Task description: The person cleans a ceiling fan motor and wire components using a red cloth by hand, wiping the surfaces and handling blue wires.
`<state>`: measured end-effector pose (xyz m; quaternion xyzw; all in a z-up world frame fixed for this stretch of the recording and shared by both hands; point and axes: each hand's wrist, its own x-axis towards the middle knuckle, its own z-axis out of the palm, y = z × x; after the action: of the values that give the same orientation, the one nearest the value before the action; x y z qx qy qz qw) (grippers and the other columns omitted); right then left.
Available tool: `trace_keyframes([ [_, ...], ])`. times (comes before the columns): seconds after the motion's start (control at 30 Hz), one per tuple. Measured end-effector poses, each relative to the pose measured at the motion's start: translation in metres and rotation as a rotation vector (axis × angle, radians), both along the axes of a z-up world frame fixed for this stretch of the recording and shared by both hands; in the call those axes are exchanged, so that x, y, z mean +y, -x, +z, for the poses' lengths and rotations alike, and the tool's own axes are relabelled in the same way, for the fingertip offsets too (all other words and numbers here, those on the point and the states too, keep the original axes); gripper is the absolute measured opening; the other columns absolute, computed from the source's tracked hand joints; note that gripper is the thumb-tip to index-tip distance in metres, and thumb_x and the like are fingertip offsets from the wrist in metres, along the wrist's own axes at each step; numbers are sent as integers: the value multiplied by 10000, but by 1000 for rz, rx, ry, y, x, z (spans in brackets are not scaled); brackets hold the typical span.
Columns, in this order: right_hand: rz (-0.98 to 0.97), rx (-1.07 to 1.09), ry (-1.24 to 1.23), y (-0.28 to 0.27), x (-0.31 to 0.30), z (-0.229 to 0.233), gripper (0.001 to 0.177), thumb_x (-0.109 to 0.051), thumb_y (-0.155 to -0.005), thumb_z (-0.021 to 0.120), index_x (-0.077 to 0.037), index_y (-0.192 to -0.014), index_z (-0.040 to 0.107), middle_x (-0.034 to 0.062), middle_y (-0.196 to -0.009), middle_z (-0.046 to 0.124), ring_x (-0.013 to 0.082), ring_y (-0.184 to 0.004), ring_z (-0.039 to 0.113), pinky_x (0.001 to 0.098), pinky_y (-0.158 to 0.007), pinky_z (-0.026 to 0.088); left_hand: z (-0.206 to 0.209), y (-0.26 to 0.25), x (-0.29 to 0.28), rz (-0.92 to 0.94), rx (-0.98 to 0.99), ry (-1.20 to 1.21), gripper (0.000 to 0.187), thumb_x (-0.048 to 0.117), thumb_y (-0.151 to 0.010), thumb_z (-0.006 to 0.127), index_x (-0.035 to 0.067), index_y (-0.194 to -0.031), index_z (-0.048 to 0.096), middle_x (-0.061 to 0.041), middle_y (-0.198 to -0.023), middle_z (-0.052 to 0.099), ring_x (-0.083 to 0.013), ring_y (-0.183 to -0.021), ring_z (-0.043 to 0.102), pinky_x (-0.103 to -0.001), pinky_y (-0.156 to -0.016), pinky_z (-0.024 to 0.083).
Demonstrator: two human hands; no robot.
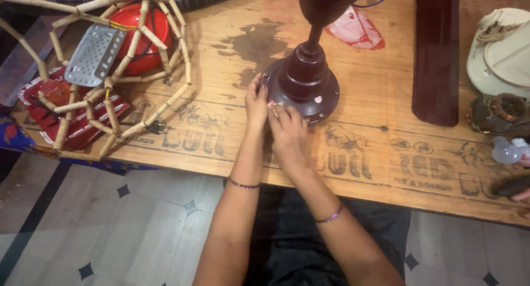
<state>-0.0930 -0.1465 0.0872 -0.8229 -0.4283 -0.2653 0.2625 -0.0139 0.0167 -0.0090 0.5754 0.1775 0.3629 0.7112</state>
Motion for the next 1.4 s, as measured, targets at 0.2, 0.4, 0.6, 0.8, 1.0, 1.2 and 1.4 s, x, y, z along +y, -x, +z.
trace_keyframes([
  [0.2, -6, -10, 127, -21, -38, 12, 458, -155, -812, 696, -91, -1266, 704, 89, -1240, 654, 315, -1137, 552, 478, -923, 424, 11, 4, -11, 23, -10, 118, 432, -14, -1018, 471, -59, -1446, 500, -192, -1442, 575, -229, -1285, 578, -322, -1083, 453],
  [0.4, -78, -39, 66, -47, -82, 20, 434, 15, -769, 707, -188, -1149, 757, 49, -1206, 686, 302, -1149, 554, 453, -963, 446, 22, 9, -19, 37, -39, 106, 418, 8, -1041, 461, -59, -1454, 481, -176, -1466, 558, -224, -1329, 553, -318, -1109, 428],
  [0.6, -19, -8, 43, -13, -46, 14, 505, 32, -764, 697, -84, -1255, 723, 81, -1201, 673, 302, -1149, 579, 435, -971, 481, 26, 9, -17, 23, 0, 152, 419, 32, -1047, 456, -41, -1459, 487, -167, -1471, 556, -217, -1332, 547, -317, -1105, 429],
  [0.8, 115, -69, -11, -46, -72, 23, 385, -11, -732, 750, -140, -1095, 743, 63, -1124, 702, 306, -1082, 592, 447, -907, 471, 22, 8, -18, 46, -47, 38, 418, 35, -1046, 448, -37, -1456, 491, -177, -1469, 557, -252, -1350, 555, -341, -1131, 429],
  [1.0, -115, 67, -154, -68, -81, 19, 383, 97, -831, 630, -105, -1138, 735, 105, -1161, 707, 318, -1097, 612, 439, -965, 511, 29, 40, -42, 172, 296, -139, 466, 105, -1032, 484, 77, -1493, 425, -164, -1421, 413, -295, -1267, 535, -378, -1072, 447],
  [1.2, 234, 907, -712, -49, -61, 13, 260, -88, -1066, 537, -39, -1322, 537, 61, -1279, 631, 206, -1226, 597, 365, -1066, 465, 78, 88, -89, 385, 228, -591, 506, 136, -1033, 640, 40, -1494, 456, -205, -1421, 466, -383, -1324, 447, -463, -1119, 372],
  [1.4, 569, 1557, -724, -61, -70, 20, 382, -222, -1074, 440, -111, -1430, 524, 120, -1293, 649, 176, -1151, 659, 331, -986, 553, 78, 100, -110, 144, -58, -551, 410, 136, -1083, 547, 54, -1483, 525, -204, -1492, 489, -355, -1420, 485, -435, -1192, 412],
])
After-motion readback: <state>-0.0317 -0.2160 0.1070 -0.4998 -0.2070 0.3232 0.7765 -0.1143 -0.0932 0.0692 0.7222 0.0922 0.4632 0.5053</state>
